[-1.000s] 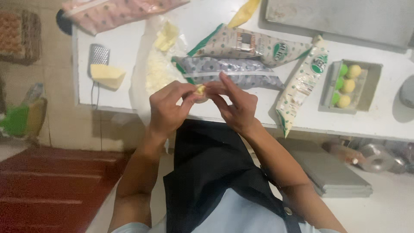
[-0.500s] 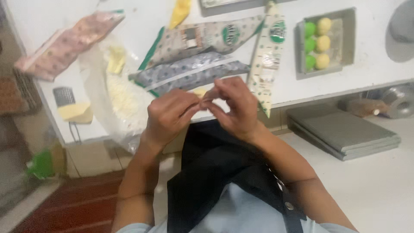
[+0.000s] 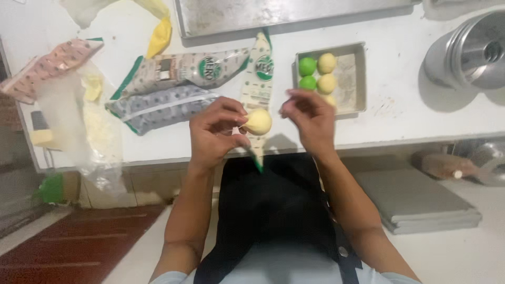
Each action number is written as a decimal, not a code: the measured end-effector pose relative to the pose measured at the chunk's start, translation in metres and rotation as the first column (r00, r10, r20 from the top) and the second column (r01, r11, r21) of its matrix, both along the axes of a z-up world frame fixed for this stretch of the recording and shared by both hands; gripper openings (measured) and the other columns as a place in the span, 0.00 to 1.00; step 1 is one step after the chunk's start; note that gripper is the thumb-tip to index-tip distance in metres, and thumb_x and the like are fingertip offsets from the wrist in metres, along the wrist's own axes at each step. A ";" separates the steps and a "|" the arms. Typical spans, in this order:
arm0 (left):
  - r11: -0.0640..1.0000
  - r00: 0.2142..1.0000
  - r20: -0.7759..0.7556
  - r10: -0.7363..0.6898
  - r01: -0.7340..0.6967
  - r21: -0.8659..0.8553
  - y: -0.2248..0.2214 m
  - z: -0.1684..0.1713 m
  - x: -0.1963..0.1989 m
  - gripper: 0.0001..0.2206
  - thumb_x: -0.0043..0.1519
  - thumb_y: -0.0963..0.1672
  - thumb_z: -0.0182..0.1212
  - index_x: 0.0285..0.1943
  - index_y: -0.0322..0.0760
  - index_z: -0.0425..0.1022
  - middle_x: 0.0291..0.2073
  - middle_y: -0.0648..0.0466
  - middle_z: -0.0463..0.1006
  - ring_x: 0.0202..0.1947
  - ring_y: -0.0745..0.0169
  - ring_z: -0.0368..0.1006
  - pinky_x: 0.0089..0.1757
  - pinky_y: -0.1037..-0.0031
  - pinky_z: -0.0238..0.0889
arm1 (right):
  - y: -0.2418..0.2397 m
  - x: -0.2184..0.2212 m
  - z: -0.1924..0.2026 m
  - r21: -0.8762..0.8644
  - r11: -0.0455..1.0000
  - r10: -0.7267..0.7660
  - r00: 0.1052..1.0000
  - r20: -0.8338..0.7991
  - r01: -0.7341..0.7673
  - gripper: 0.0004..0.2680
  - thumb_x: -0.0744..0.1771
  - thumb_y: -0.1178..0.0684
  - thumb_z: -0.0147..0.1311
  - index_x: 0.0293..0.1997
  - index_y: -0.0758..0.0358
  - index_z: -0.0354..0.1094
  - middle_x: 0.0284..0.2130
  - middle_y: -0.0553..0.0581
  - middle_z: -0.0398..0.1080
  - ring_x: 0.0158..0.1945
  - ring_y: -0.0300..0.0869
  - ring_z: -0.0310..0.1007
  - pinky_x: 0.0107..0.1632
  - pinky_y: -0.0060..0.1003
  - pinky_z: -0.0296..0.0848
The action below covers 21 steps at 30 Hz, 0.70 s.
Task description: The person prepares bread rolls by filling green and yellow dough balls with a white substance using a piping bag, and then placing them in a small metal tray.
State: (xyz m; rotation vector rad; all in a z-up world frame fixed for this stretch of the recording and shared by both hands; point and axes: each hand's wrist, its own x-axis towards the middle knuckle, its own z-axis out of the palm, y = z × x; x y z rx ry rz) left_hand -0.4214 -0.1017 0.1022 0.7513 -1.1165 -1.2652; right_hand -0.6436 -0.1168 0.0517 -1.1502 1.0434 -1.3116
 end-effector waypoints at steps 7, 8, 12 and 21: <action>0.962 0.900 0.346 0.266 -0.227 -0.152 -0.013 0.012 -0.089 0.08 0.52 0.36 0.80 0.35 0.26 0.84 0.33 0.44 0.76 0.29 0.59 0.76 0.33 0.74 0.73 | -0.012 -0.024 -0.003 0.054 0.974 0.205 0.955 0.213 -0.221 0.22 0.73 0.38 0.43 0.63 0.71 0.66 0.56 0.67 0.71 0.60 0.46 0.70 0.58 0.48 0.76; 0.956 0.849 0.442 0.290 -0.235 -0.177 -0.014 0.013 -0.096 0.07 0.54 0.36 0.79 0.37 0.28 0.85 0.32 0.45 0.80 0.29 0.55 0.78 0.32 0.73 0.74 | -0.018 -0.018 0.000 0.025 0.976 0.196 0.923 0.332 -0.216 0.24 0.74 0.35 0.40 0.65 0.71 0.63 0.60 0.69 0.68 0.63 0.51 0.69 0.61 0.51 0.75; 0.941 0.648 0.683 0.338 -0.227 -0.251 0.002 0.002 -0.109 0.05 0.60 0.35 0.71 0.42 0.32 0.86 0.36 0.46 0.86 0.33 0.45 0.82 0.33 0.67 0.75 | -0.014 0.011 -0.013 0.080 0.987 0.057 0.766 0.641 -0.140 0.22 0.76 0.41 0.33 0.61 0.74 0.66 0.55 0.71 0.73 0.61 0.53 0.74 0.62 0.53 0.75; 0.957 0.438 0.850 0.291 -0.117 -0.267 0.020 0.021 -0.093 0.02 0.61 0.38 0.71 0.40 0.35 0.87 0.36 0.52 0.85 0.37 0.53 0.83 0.40 0.69 0.78 | 0.023 0.008 -0.055 0.327 0.634 0.082 0.482 0.873 -0.701 0.26 0.73 0.34 0.34 0.70 0.70 0.61 0.60 0.73 0.70 0.57 0.49 0.76 0.52 0.40 0.81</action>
